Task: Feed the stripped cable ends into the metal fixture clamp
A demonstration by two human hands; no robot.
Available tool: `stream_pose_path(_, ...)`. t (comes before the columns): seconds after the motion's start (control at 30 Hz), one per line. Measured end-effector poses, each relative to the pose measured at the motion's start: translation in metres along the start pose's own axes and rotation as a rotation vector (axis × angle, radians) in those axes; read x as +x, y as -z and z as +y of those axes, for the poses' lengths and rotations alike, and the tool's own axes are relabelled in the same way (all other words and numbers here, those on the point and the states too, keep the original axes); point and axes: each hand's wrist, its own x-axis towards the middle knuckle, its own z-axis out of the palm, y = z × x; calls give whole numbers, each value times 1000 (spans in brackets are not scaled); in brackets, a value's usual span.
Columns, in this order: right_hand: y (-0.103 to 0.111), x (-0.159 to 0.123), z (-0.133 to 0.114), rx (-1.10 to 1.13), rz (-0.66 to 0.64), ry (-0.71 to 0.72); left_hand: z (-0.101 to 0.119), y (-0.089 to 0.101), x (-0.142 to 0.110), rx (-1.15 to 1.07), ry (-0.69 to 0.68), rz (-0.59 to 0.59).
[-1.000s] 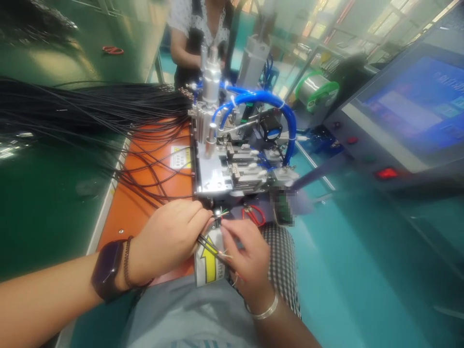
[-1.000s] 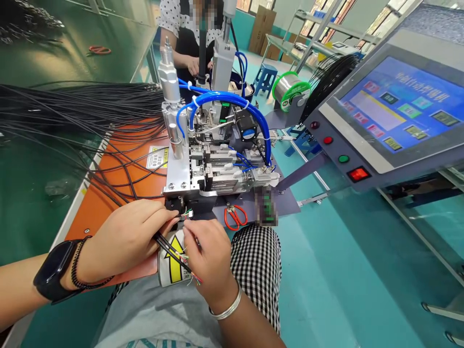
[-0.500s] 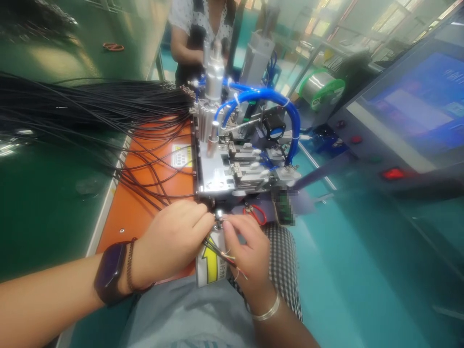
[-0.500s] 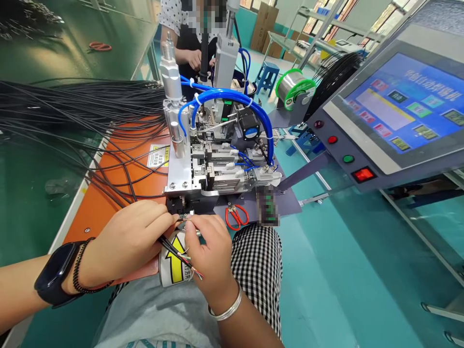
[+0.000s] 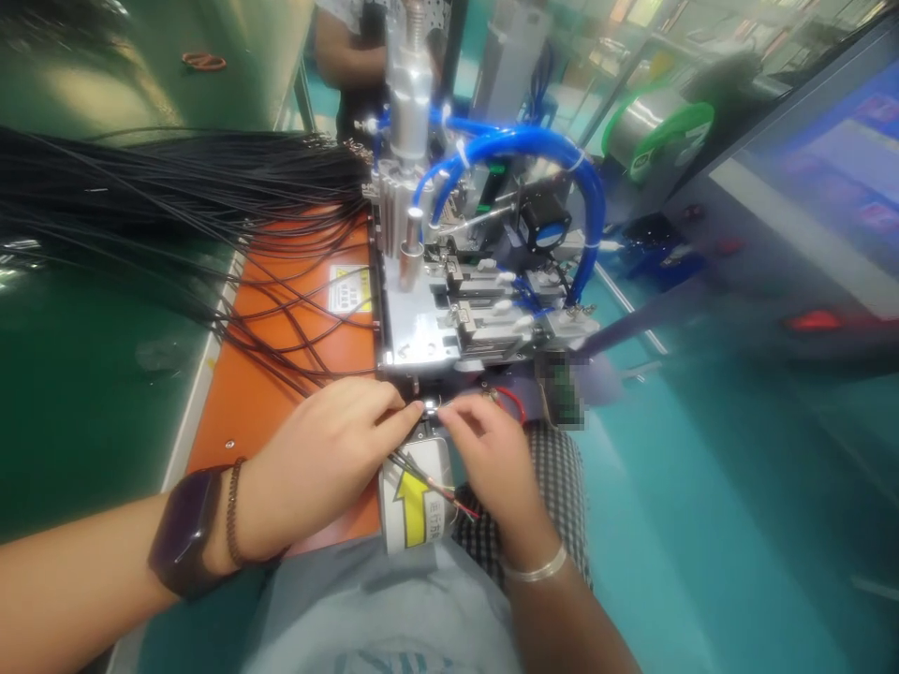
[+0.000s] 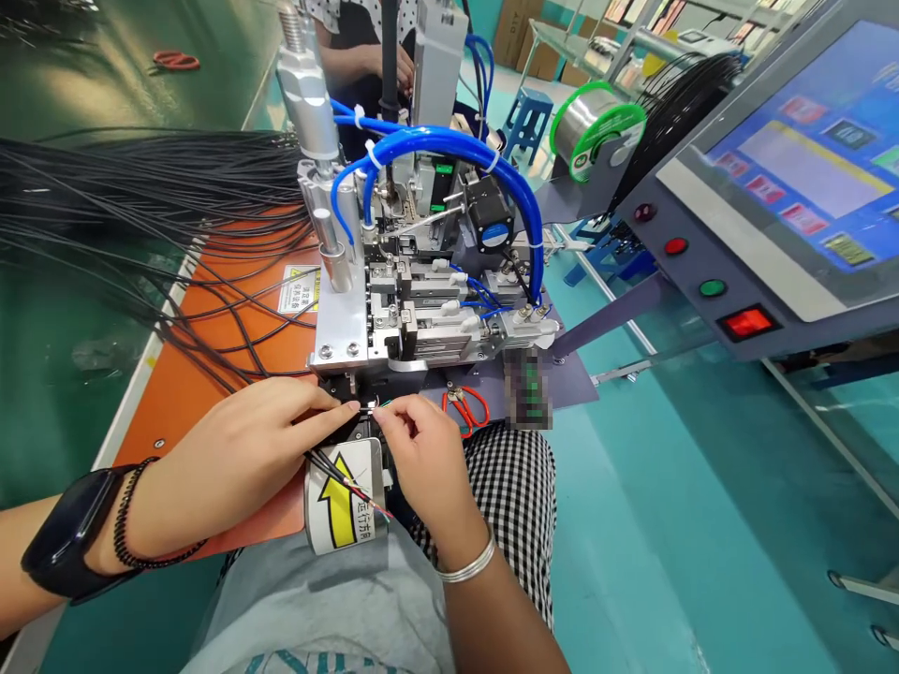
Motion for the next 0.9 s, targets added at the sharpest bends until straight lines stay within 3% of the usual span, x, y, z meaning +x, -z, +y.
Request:
stream_pose_path(0.13, 1, 3, 4, 188, -118, -97, 0, 3, 2, -9, 24, -51)
stream_pose_path(0.9, -10, 14, 12, 350, -123, -185, 0, 5, -1, 63, 22, -152)
